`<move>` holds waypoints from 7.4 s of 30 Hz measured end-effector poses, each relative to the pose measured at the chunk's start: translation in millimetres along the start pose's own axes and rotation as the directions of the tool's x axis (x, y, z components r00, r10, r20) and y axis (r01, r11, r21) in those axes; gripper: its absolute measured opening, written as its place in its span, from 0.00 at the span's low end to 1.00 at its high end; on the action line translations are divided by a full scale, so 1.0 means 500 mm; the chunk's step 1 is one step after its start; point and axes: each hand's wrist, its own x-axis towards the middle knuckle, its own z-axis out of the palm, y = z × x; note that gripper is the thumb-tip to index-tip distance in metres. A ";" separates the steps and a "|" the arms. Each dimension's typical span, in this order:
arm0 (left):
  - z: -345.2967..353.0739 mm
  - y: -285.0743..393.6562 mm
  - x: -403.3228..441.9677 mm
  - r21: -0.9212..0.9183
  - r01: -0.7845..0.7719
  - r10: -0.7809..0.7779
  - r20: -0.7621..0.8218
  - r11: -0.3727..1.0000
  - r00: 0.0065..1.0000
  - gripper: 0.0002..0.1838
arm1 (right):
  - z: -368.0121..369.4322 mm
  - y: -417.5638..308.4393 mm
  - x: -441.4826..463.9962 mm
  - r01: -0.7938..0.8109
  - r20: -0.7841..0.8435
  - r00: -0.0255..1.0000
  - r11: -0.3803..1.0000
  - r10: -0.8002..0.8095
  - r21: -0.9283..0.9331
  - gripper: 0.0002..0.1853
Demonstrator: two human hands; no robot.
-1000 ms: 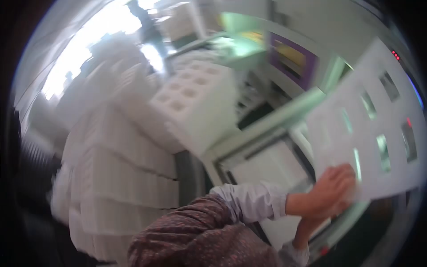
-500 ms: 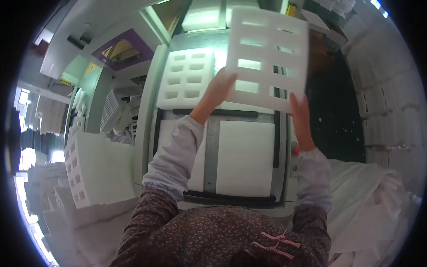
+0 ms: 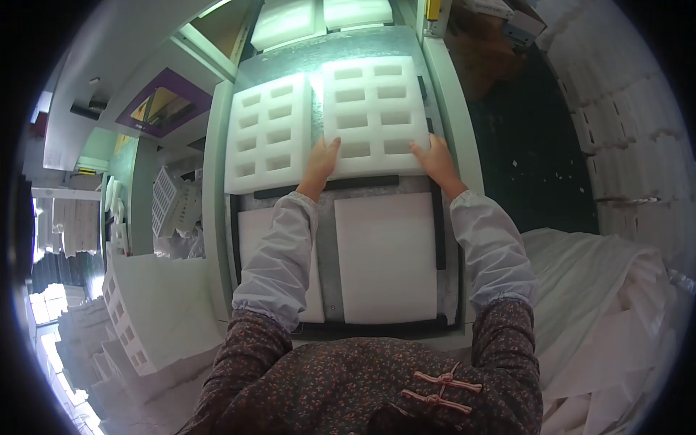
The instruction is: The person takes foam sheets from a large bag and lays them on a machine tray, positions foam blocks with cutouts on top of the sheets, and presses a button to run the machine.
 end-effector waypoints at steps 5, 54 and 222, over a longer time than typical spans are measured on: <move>0.001 0.001 -0.007 0.039 0.027 -0.026 -0.034 0.999 0.999 0.25 | -0.002 -0.019 -0.009 0.033 0.001 0.999 0.999 -0.033 -0.031 0.29; 0.004 -0.045 0.134 -0.030 0.128 -0.128 0.011 0.991 0.992 0.29 | 0.116 -0.100 0.123 0.420 -0.124 0.789 0.675 -0.602 -0.606 0.22; -0.144 0.009 -0.664 0.122 -0.174 0.173 0.018 0.977 0.985 0.26 | -0.118 -0.211 -0.625 -0.228 0.160 0.974 0.685 0.163 0.692 0.19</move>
